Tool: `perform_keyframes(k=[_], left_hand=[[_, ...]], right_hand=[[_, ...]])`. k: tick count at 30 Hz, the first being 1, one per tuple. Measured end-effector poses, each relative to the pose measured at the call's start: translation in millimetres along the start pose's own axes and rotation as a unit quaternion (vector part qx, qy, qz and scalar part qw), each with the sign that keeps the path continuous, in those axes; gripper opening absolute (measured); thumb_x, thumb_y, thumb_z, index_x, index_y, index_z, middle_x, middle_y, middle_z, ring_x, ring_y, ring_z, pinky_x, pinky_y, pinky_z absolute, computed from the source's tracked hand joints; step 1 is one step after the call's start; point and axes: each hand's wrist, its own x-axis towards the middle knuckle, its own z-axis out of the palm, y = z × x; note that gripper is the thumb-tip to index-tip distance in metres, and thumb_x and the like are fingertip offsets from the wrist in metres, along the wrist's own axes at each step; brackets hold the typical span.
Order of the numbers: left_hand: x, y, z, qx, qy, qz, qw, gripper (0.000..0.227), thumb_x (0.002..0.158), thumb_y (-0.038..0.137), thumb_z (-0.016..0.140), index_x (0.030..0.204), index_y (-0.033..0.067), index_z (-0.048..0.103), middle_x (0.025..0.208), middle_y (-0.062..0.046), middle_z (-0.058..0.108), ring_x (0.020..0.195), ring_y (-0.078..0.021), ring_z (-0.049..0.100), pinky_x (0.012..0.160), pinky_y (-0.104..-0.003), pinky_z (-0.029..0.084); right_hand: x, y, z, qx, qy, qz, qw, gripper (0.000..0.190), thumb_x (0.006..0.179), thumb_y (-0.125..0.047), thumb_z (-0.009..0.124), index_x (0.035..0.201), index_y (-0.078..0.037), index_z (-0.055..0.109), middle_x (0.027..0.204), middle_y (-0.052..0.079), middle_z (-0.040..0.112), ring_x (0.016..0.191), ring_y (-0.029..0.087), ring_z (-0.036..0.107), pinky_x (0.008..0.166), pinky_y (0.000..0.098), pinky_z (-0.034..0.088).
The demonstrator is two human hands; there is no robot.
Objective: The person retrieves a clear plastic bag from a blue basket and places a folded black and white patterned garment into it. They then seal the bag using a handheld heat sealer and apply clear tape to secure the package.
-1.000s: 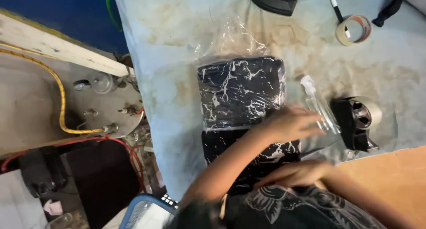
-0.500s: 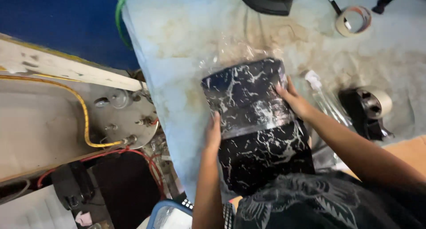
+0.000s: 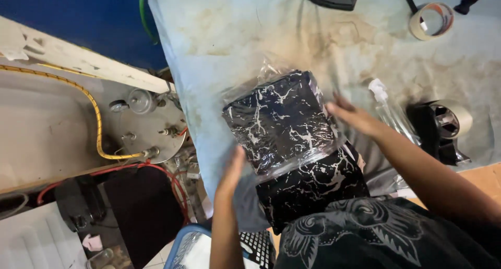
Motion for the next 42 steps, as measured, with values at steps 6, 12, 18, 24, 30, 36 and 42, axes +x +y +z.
perform_keyframes(k=[6,12,18,24,30,36,42], left_hand=[[67,4,42,-0.307,0.195,-0.050,0.930,0.084,0.096,0.068,0.036,0.153,0.0075,0.038,0.152,-0.014,0.052,0.132,-0.0275,0.056,0.113,-0.041,0.043],[63,-90,38,-0.024,0.174,0.073,0.982,0.083,0.103,0.063,0.042,0.156,-0.0012,0.035,0.162,-0.013,0.037,0.149,-0.0257,0.033,0.121,-0.036,0.023],[-33,-66,47,-0.001,0.028,0.068,0.997,0.083,0.097,0.053,0.056,0.156,-0.0016,0.035,0.157,-0.016,0.047,0.146,-0.0262,0.042,0.119,-0.034,0.029],[-37,-21,13,0.001,-0.151,-0.012,0.989,0.094,0.087,0.053,0.069,0.156,-0.0002,0.032,0.159,-0.015,0.044,0.148,-0.0258,0.040,0.120,-0.036,0.029],[44,-6,44,-0.079,0.161,0.074,0.981,0.087,0.098,0.064,0.043,0.156,0.0009,0.035,0.161,-0.013,0.040,0.148,-0.0261,0.037,0.121,-0.037,0.026],[49,-39,40,-0.003,0.168,0.097,0.981,0.083,0.101,0.063,0.040,0.151,-0.0027,0.044,0.156,-0.017,0.049,0.145,-0.0285,0.044,0.120,-0.038,0.029],[50,-81,33,-0.074,0.146,0.072,0.984,0.081,0.102,0.061,0.038,0.149,-0.0043,0.047,0.155,-0.017,0.050,0.142,-0.0274,0.046,0.119,-0.036,0.030]], right_hand=[[49,-31,45,0.094,0.061,-0.077,0.991,0.114,0.087,-0.063,0.064,0.162,-0.009,-0.002,0.170,0.021,0.016,0.155,0.029,0.024,0.121,0.0340,0.025],[-4,8,45,0.078,0.022,-0.013,0.997,0.109,0.090,-0.062,0.059,0.164,-0.010,-0.002,0.168,0.021,0.022,0.153,0.028,0.028,0.120,0.0359,0.027],[-61,37,43,0.018,-0.027,0.034,0.999,0.103,0.084,-0.066,0.055,0.165,-0.014,0.019,0.159,0.020,0.042,0.148,0.034,0.041,0.119,0.0446,0.033],[-66,39,5,-0.114,-0.091,0.104,0.984,0.106,0.083,-0.076,0.044,0.164,-0.014,0.018,0.170,0.017,0.020,0.156,0.037,0.022,0.121,0.0552,0.025],[7,-39,38,0.138,0.079,-0.031,0.987,0.109,0.082,-0.068,0.058,0.165,-0.015,0.013,0.163,0.018,0.034,0.150,0.032,0.034,0.117,0.0469,0.031],[-10,-62,67,0.035,0.125,-0.077,0.989,0.122,0.073,-0.063,0.074,0.163,-0.008,0.013,0.159,0.026,0.035,0.146,0.034,0.042,0.115,0.0395,0.038],[-44,-56,84,-0.177,0.142,-0.081,0.970,0.130,0.073,-0.066,0.077,0.166,-0.010,0.006,0.164,0.036,0.012,0.153,0.048,0.017,0.121,0.0512,0.021]])
